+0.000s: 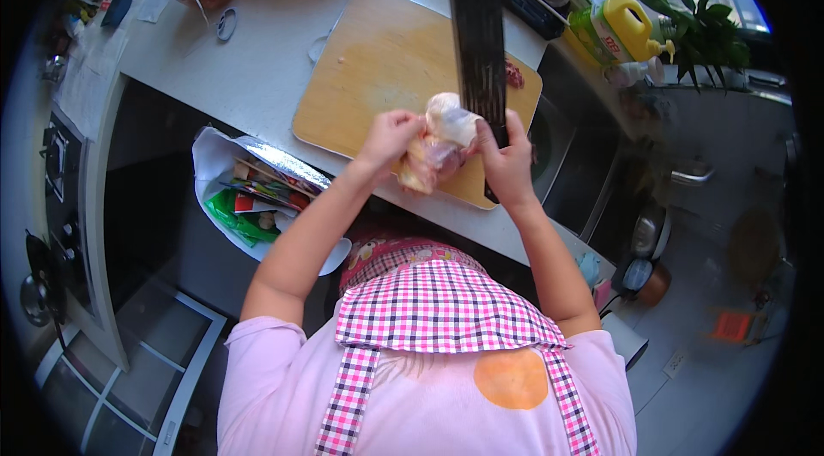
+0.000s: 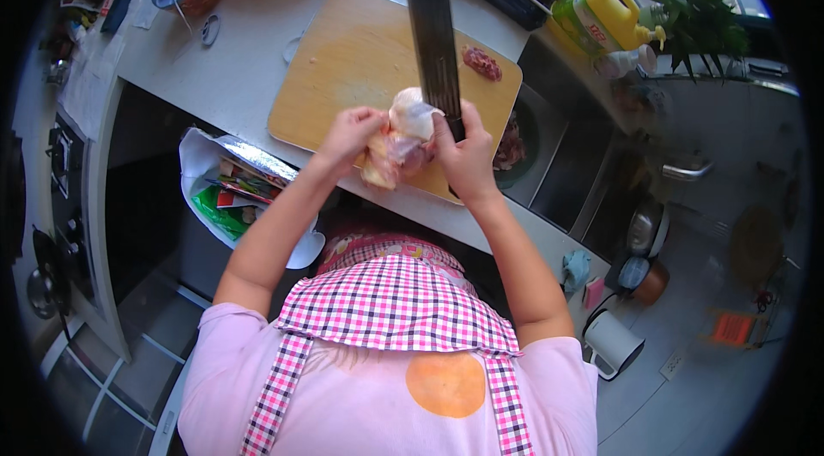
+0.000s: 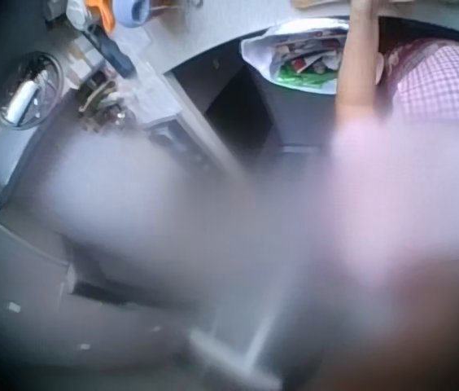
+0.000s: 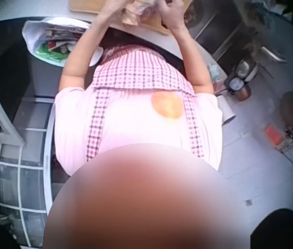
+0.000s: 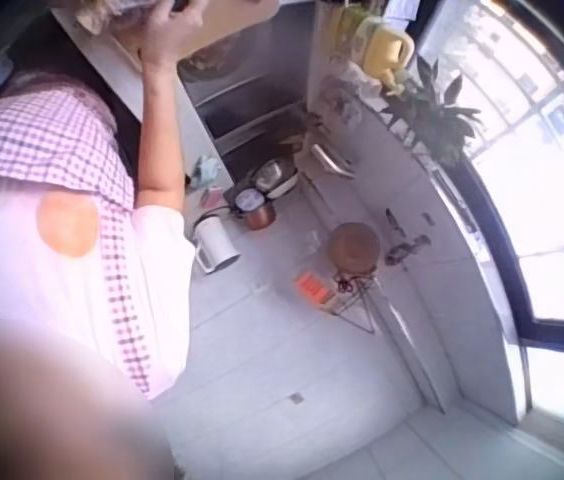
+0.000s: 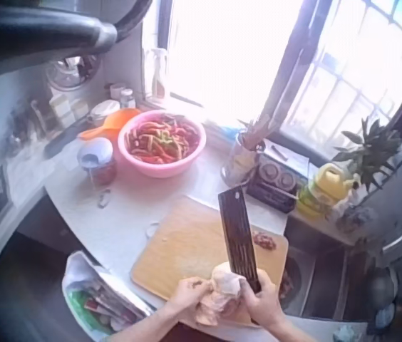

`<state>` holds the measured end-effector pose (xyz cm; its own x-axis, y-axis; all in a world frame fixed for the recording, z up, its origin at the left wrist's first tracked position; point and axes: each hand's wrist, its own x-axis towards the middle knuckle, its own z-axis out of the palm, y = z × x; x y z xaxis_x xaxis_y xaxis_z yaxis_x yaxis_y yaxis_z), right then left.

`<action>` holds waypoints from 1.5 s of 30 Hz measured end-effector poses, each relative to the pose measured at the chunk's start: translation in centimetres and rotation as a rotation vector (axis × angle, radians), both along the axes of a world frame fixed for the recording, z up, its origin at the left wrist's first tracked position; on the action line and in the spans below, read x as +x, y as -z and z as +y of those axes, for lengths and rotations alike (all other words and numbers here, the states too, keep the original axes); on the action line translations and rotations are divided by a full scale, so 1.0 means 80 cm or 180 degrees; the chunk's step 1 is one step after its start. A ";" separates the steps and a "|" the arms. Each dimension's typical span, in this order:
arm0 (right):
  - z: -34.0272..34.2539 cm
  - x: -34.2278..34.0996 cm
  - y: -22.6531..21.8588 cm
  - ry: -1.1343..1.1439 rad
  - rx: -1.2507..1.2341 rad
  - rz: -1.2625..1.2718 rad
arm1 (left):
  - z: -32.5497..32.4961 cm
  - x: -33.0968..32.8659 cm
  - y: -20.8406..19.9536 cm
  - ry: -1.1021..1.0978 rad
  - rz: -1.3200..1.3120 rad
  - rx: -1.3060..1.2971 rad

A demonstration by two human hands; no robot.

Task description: The person uses a cleaver to cut a large piece of raw meat on a wooden cutting board. They separate the meat into smaller pieces and transfer them into a bowl in the sink. The person also removes excess fat and skin from the meat by hand and with the knife.

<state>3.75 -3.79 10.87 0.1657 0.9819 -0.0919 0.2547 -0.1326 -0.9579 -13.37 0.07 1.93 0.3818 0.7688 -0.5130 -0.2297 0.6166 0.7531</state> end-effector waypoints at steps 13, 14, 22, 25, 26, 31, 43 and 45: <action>-0.068 0.042 -0.026 0.0610 -0.0003 0.1072 | 0.038 0.014 -0.072 0.0789 0.2602 0.4079; -0.075 0.038 -0.022 0.0591 -0.0155 0.1198 | 0.022 0.010 -0.059 0.0649 0.2495 0.3951; -0.121 0.016 0.018 0.0380 -0.0632 0.1063 | -0.040 0.007 -0.034 0.0058 0.1986 0.2516; -0.126 0.002 0.012 0.0203 -0.0151 -0.0020 | -0.043 0.006 -0.031 0.0022 0.1460 0.1936; -0.124 -0.006 0.005 0.0163 0.0020 -0.0220 | -0.043 0.006 -0.033 0.0019 0.1359 0.1788; -0.111 -0.020 0.012 -0.0022 0.0013 -0.0105 | -0.043 0.008 -0.035 -0.0001 0.1003 0.1575; -0.054 -0.038 0.041 -0.0087 0.0611 -0.0501 | -0.033 -0.002 -0.011 -0.0121 0.0588 0.1237; -0.056 -0.033 0.029 -0.0128 0.0186 -0.0426 | -0.028 -0.002 -0.011 -0.0146 0.0514 0.1229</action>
